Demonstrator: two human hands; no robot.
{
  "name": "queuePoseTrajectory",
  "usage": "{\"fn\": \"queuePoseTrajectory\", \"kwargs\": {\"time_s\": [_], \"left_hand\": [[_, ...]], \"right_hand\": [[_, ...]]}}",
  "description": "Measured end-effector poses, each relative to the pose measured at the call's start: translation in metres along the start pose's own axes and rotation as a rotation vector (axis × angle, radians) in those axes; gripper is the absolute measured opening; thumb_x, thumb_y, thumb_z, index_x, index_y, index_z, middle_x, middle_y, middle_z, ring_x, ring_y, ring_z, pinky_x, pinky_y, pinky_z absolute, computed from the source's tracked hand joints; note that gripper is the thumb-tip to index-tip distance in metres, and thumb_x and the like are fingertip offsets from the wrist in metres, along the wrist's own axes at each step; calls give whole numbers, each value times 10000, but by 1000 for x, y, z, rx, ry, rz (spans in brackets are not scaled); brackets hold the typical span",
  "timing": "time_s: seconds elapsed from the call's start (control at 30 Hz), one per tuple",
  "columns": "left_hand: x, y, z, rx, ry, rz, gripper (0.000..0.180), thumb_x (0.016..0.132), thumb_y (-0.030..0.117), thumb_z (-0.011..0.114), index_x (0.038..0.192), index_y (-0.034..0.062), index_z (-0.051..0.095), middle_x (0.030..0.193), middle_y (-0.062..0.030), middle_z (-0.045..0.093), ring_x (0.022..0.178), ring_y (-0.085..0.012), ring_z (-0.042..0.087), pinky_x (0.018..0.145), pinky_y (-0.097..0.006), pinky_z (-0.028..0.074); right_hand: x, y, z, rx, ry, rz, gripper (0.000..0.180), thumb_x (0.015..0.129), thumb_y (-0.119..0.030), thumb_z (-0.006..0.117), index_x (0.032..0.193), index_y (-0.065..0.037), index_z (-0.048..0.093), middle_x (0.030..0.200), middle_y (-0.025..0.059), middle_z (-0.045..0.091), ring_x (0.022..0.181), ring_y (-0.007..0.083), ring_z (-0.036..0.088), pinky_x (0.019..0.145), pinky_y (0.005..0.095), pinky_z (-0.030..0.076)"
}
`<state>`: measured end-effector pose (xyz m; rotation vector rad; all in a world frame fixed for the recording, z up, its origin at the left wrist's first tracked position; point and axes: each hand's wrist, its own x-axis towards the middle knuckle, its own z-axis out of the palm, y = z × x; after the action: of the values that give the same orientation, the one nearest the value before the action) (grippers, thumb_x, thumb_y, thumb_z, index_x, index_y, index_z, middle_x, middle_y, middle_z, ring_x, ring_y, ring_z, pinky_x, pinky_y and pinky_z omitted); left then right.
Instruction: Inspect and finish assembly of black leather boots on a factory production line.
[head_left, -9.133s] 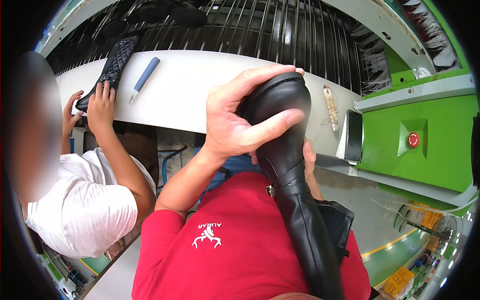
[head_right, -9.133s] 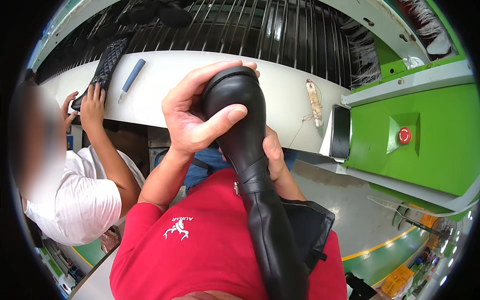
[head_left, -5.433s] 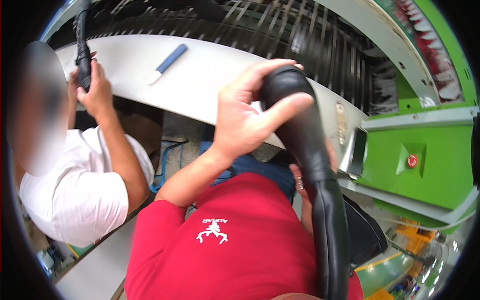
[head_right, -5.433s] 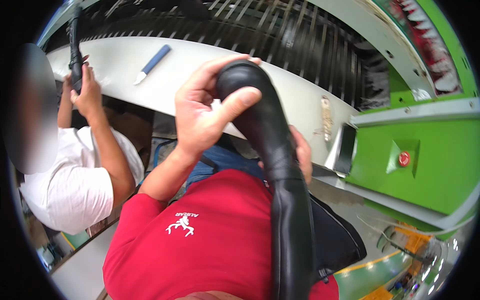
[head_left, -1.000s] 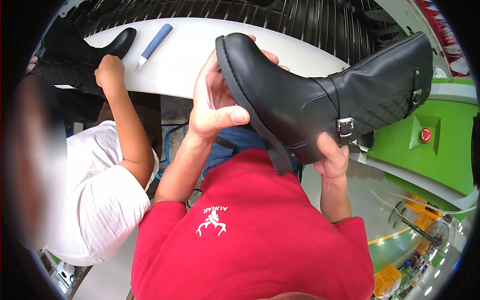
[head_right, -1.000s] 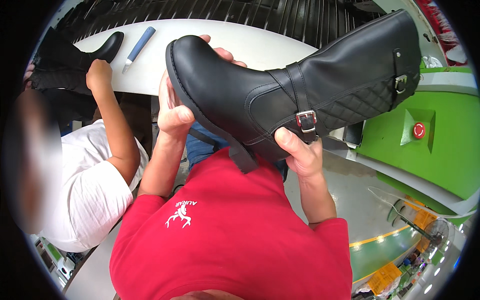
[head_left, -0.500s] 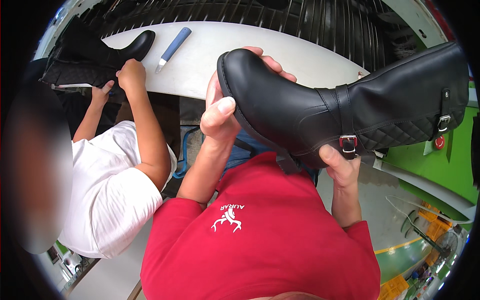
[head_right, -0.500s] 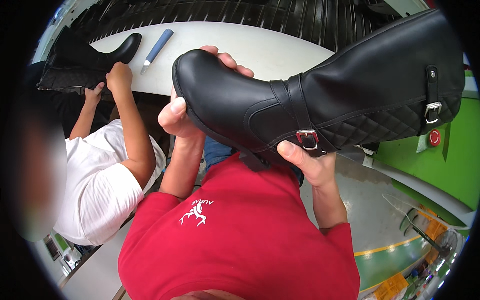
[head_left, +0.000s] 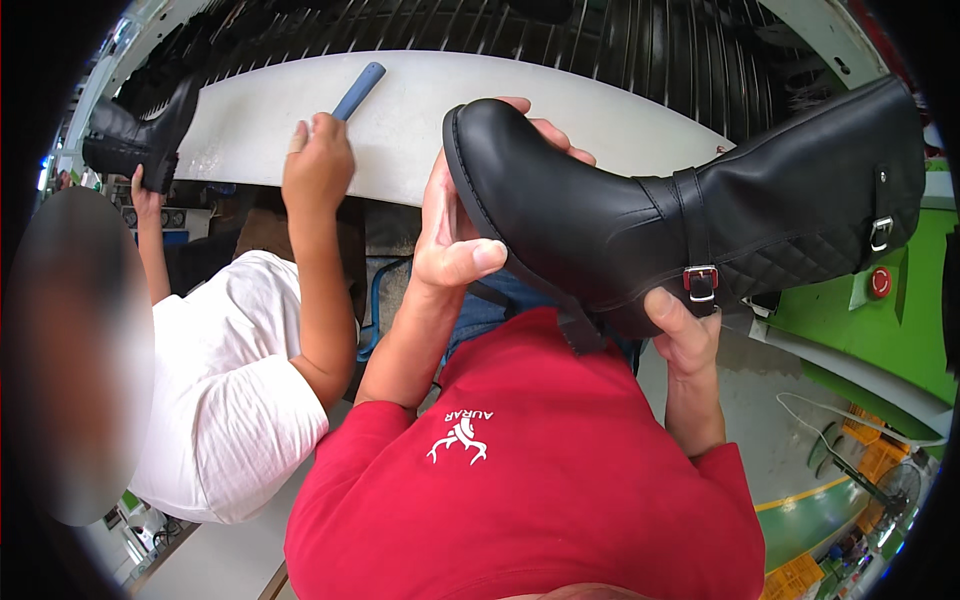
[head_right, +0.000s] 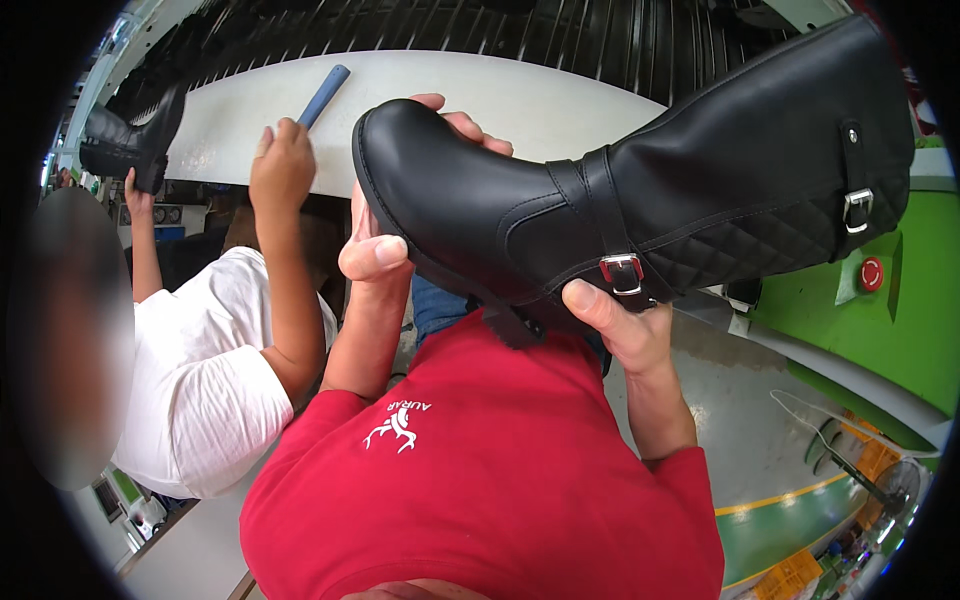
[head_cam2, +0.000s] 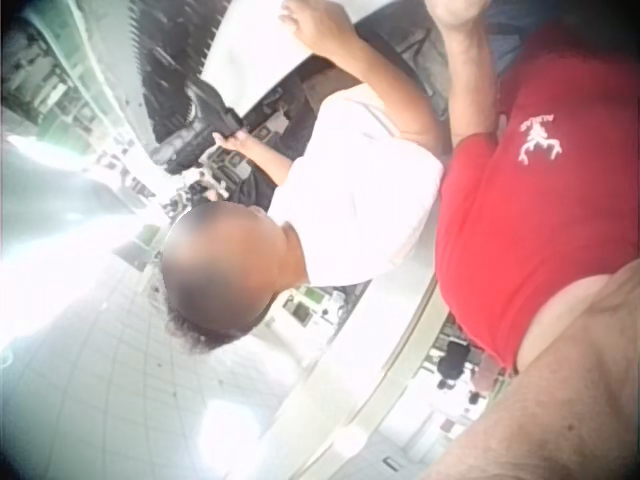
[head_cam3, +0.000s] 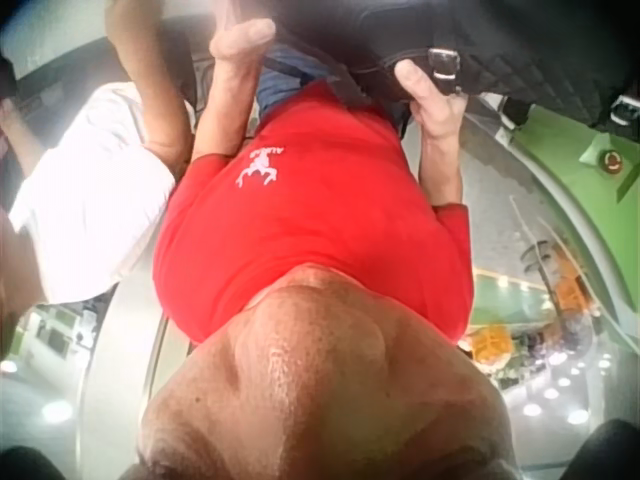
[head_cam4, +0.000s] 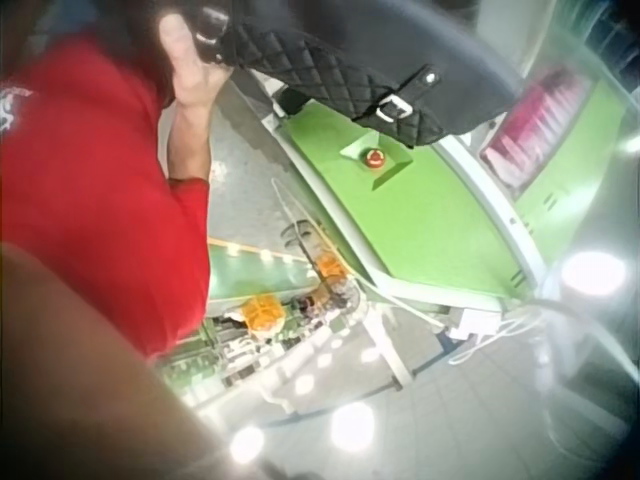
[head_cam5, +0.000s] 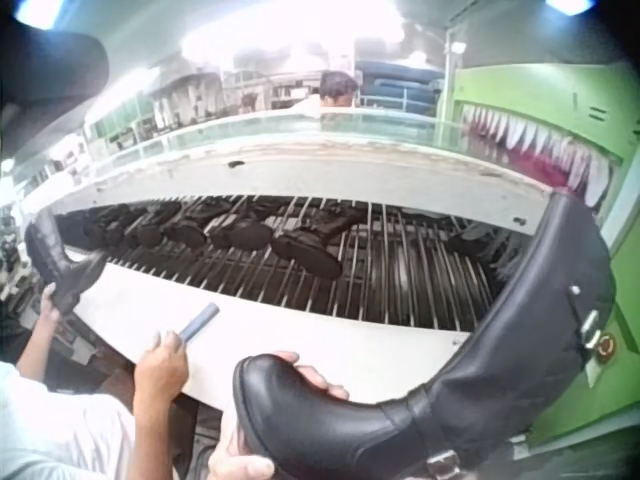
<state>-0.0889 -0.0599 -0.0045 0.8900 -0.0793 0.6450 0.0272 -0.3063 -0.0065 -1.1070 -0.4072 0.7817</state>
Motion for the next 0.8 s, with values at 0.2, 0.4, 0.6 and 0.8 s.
{"fn": "queuePoseTrajectory", "kwargs": {"time_s": [0.2,0.4,0.6,0.8], "left_hand": [[-2,-19,-11,-166,-44,3,1179,683,330,1038,1616,-59,431,1481,-294,641,1400,-492,652,1200,-624,537],[2,-14,3,-124,-42,55,1191,662,400,1088,1576,-69,487,1458,-312,670,1400,-495,654,1204,-631,528],[18,3,3,130,-166,260,1168,549,298,1147,1484,-99,571,1341,-259,739,1284,-408,733,1133,-537,593],[24,42,60,1000,-276,330,904,590,279,1108,1336,-59,727,1212,-210,809,1111,-335,808,1017,-393,611]], "right_hand": [[1,8,-16,167,-18,120,571,865,-140,921,1370,27,716,1273,109,775,1161,229,760,1044,395,604],[20,34,-47,145,-100,117,799,815,-209,949,1499,48,626,1403,144,731,1280,270,722,1125,409,569],[55,37,-21,180,-174,-44,800,946,-130,856,1632,8,471,1510,141,658,1353,303,674,1166,456,542],[81,37,-12,-253,-42,-174,686,1034,-89,809,1623,25,476,1363,191,725,1226,247,737,1089,390,593]]}}
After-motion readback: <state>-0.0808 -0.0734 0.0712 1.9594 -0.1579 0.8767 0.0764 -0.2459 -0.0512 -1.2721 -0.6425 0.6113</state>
